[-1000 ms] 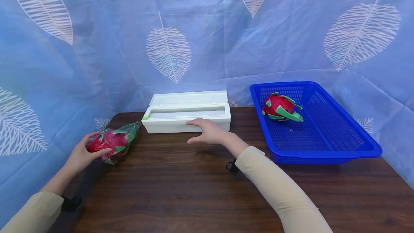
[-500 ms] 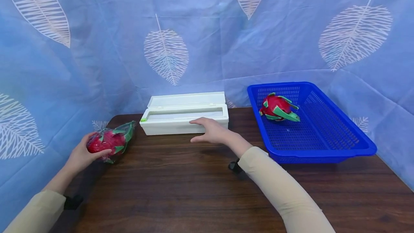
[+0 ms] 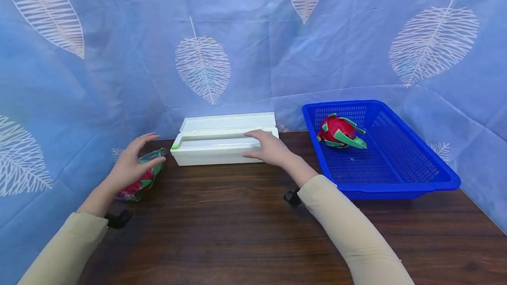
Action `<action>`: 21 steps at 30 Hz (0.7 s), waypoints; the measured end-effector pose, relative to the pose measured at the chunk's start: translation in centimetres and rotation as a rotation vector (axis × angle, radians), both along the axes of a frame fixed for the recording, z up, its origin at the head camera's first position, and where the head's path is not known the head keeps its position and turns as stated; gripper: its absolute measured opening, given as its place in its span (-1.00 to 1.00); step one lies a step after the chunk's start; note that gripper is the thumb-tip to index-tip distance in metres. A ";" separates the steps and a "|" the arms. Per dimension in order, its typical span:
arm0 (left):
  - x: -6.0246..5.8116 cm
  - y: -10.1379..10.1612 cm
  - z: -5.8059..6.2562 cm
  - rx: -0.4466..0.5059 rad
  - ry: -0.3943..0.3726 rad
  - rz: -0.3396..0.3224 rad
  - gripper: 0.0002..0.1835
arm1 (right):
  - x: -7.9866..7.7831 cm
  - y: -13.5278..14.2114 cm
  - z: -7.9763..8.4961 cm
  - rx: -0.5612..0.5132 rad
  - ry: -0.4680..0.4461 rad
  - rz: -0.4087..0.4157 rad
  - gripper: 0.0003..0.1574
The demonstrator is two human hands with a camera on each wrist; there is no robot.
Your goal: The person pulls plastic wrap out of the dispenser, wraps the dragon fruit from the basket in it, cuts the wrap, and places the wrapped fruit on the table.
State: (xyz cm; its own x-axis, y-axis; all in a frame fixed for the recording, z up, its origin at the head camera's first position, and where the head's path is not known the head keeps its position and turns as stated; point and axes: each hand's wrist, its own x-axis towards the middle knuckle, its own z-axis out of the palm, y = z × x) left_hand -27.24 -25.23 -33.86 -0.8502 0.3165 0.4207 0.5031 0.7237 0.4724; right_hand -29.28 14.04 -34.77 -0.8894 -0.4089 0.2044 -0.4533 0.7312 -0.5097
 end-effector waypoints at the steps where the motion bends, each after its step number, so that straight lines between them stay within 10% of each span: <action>1: -0.5 0.8 0.0 -0.015 -0.013 -0.026 -0.32 | -0.1 0.1 -0.1 -0.012 -0.003 -0.015 -0.15; 11: -6.8 4.5 -1.6 -0.056 -0.231 -0.088 -0.48 | -2.2 1.1 -2.2 -0.059 0.016 -0.123 -0.22; 21: -9.2 4.0 -3.1 -0.014 -0.287 -0.038 -0.57 | -3.7 2.0 -3.1 -0.026 0.013 -0.150 -0.28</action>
State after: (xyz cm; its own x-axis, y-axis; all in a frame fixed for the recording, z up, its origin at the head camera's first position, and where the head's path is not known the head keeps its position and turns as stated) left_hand -36.49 -21.21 -37.01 -0.9214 0.3542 0.1600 0.3770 0.7145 0.5893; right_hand -32.95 16.07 -37.86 -0.9373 -0.2660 0.2252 -0.3467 0.7779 -0.5241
